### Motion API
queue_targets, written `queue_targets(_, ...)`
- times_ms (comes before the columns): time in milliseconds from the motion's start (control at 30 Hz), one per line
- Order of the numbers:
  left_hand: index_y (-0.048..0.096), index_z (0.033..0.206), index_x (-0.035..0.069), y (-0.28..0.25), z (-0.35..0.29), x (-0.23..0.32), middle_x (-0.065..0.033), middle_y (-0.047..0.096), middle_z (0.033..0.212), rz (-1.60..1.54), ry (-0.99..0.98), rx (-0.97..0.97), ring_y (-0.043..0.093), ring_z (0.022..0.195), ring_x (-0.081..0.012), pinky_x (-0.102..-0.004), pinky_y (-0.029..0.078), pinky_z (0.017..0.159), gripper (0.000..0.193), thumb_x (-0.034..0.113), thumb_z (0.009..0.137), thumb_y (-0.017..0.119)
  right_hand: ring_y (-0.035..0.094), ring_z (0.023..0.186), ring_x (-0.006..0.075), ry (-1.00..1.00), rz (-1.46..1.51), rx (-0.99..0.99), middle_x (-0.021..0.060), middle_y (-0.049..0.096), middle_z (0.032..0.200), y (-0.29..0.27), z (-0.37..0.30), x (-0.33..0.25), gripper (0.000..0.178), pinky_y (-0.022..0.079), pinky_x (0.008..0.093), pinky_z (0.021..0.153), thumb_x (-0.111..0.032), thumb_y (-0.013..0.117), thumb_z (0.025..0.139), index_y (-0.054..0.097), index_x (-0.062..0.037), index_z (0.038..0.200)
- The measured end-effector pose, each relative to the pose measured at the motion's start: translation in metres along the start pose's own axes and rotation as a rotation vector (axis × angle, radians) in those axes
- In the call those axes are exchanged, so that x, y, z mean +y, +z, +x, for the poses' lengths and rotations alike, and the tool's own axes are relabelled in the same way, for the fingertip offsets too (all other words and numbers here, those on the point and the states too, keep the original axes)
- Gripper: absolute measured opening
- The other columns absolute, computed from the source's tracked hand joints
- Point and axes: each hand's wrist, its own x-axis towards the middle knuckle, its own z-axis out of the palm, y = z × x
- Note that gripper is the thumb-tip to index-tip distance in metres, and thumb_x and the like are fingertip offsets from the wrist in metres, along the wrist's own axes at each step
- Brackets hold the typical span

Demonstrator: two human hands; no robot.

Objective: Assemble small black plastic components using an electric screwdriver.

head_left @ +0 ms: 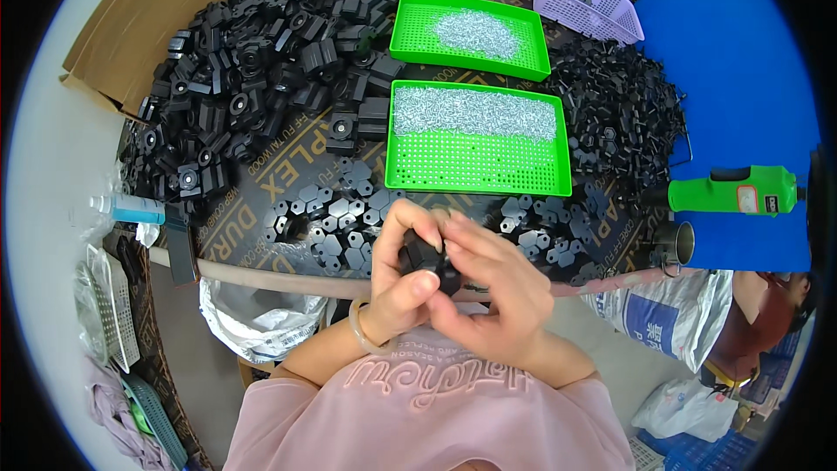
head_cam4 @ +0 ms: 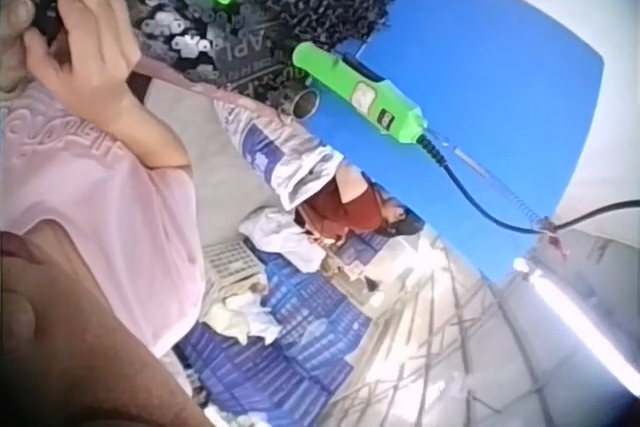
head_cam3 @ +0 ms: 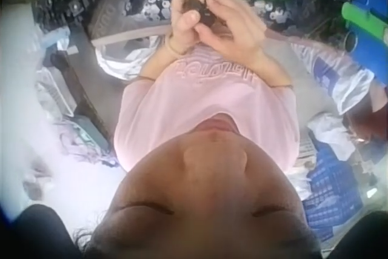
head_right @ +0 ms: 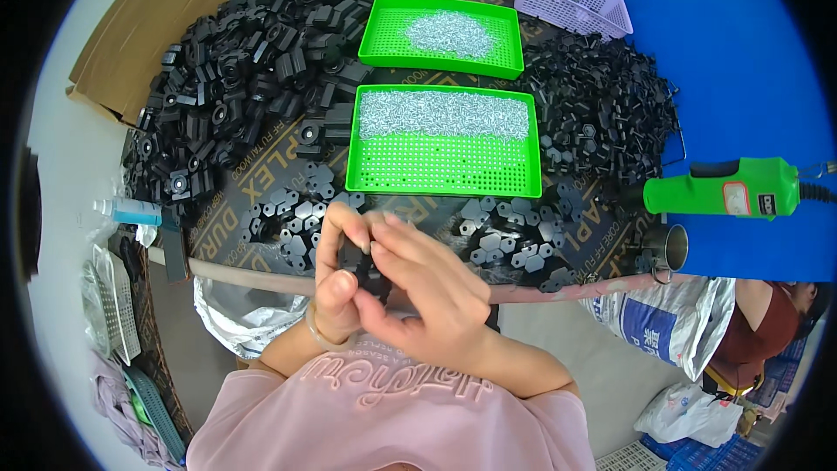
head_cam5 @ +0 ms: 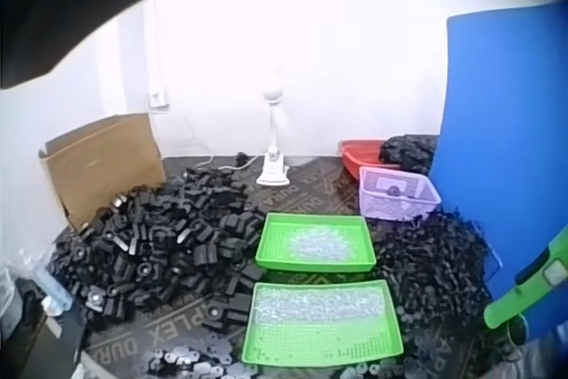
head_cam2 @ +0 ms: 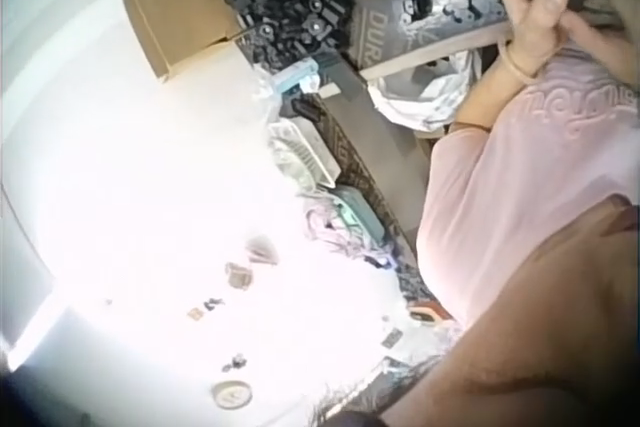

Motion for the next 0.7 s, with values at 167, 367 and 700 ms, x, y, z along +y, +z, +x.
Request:
queue_targets(167, 0.042, 0.109, 0.013, 0.003, 0.009, 0.005, -0.0138, 0.055, 0.092, -0.015, -0.127, 0.063, 0.053, 0.075, -0.0202, -0.0297, 0.046, 0.062, 0.046, 0.055, 0.1, 0.025, 0.067, 0.1, 0.0263, 0.403, 0.358, -0.025, 0.0179, 0.066, 0.11, -0.008, -0.004, 0.018, 0.039, 0.054, 0.0325, 0.086, -0.011, 0.077, 0.078, 0.064, 0.0034, 0.112)
queue_targets(367, 0.045, 0.114, 0.013, 0.002, 0.014, 0.013, -0.0141, 0.058, 0.094, -0.228, -0.3, 0.153, 0.058, 0.078, -0.022, -0.0324, 0.049, 0.063, 0.041, 0.047, 0.103, 0.026, 0.066, 0.1, 0.0271, 0.35, 0.26, -0.093, 0.0171, 0.066, 0.111, -0.026, -0.008, 0.026, 0.025, 0.052, 0.0327, 0.085, -0.007, 0.065, 0.088, 0.065, 0.0032, 0.111)
queue_targets(700, 0.043, 0.122, 0.009, 0.002, 0.014, 0.017, -0.0137, 0.06, 0.103, -0.245, -0.497, 0.199, 0.065, 0.086, -0.0242, -0.034, 0.059, 0.066, 0.052, 0.053, 0.101, 0.024, 0.067, 0.096, 0.0272, 0.299, 0.21, -0.138, 0.017, 0.066, 0.108, -0.029, -0.004, 0.028, 0.026, 0.052, 0.0335, 0.083, -0.007, 0.066, 0.086, 0.065, 0.002, 0.111)
